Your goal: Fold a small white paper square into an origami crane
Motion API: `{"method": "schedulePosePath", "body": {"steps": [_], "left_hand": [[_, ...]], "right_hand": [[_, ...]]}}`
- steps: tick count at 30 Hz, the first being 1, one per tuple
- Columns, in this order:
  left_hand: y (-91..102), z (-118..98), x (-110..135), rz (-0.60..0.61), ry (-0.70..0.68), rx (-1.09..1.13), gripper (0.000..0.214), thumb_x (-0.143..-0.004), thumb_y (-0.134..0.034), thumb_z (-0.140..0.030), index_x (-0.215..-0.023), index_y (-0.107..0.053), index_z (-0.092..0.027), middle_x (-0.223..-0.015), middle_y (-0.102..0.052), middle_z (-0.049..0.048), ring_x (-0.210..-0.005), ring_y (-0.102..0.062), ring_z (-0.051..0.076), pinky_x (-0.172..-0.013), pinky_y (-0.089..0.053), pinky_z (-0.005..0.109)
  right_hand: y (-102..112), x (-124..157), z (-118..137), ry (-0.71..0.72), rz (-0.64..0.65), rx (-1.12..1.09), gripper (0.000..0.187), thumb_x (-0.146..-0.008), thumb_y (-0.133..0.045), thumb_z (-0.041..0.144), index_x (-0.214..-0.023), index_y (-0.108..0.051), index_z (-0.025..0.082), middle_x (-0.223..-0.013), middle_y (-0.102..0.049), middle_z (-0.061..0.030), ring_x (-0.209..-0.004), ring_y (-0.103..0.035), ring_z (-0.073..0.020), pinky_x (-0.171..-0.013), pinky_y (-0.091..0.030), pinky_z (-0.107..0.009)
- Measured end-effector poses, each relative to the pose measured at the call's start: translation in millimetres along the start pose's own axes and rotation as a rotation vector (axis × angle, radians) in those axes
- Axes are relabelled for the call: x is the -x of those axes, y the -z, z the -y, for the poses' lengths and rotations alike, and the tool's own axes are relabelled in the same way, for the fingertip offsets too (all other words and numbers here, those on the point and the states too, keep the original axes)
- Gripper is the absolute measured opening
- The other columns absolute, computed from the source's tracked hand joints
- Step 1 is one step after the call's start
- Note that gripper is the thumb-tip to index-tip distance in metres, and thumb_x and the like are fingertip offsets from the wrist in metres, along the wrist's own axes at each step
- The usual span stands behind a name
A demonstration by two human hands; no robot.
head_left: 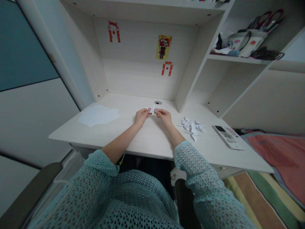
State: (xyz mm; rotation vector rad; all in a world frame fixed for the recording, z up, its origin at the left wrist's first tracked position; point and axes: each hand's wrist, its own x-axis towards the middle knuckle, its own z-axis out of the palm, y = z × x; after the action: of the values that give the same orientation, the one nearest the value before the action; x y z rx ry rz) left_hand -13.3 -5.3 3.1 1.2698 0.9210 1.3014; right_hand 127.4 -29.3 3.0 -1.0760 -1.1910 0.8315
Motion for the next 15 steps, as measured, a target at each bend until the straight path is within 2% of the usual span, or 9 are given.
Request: {"method": "schedulePosePath", "body": {"steps": [4, 10, 15], "left_hand": [[-0.2, 0.6, -0.5, 0.034, 0.019, -0.023, 0.041, -0.063, -0.069, -0.055, -0.079, -0.066, -0.017, -0.084, -0.07, 0.0072, -0.085, -0.065, 0.021, -0.067, -0.044, 0.025], [-0.2, 3.0, 0.3, 0.133, 0.094, -0.009, 0.042, -0.06, -0.074, -0.047, -0.087, -0.069, -0.016, -0.093, -0.071, 0.0104, -0.088, -0.065, 0.021, -0.065, -0.042, 0.026], [1.1, 7.4, -3.1, 0.133, 0.116, 0.044, 0.039, -0.062, -0.073, -0.047, -0.086, -0.069, -0.017, -0.093, -0.071, 0.0114, -0.084, -0.065, 0.019, -0.062, -0.042, 0.025]], "right_hand": [[2.0, -1.5, -0.1, 0.007, -0.026, 0.006, 0.037, -0.059, -0.069, 0.05, -0.078, -0.068, 0.018, -0.078, -0.069, -0.006, -0.072, -0.061, -0.0158, -0.063, -0.047, -0.026], [5.5, -4.7, -0.9, 0.019, 0.02, 0.024, 0.034, -0.062, -0.068, 0.048, -0.08, -0.07, 0.019, -0.083, -0.07, -0.0052, -0.072, -0.06, -0.0151, -0.061, -0.046, -0.025], [13.9, -6.9, 5.3, 0.134, 0.087, 0.172, 0.032, -0.067, -0.065, 0.047, -0.082, -0.071, 0.02, -0.086, -0.071, -0.0058, -0.073, -0.06, -0.0165, -0.064, -0.045, -0.027]]}}
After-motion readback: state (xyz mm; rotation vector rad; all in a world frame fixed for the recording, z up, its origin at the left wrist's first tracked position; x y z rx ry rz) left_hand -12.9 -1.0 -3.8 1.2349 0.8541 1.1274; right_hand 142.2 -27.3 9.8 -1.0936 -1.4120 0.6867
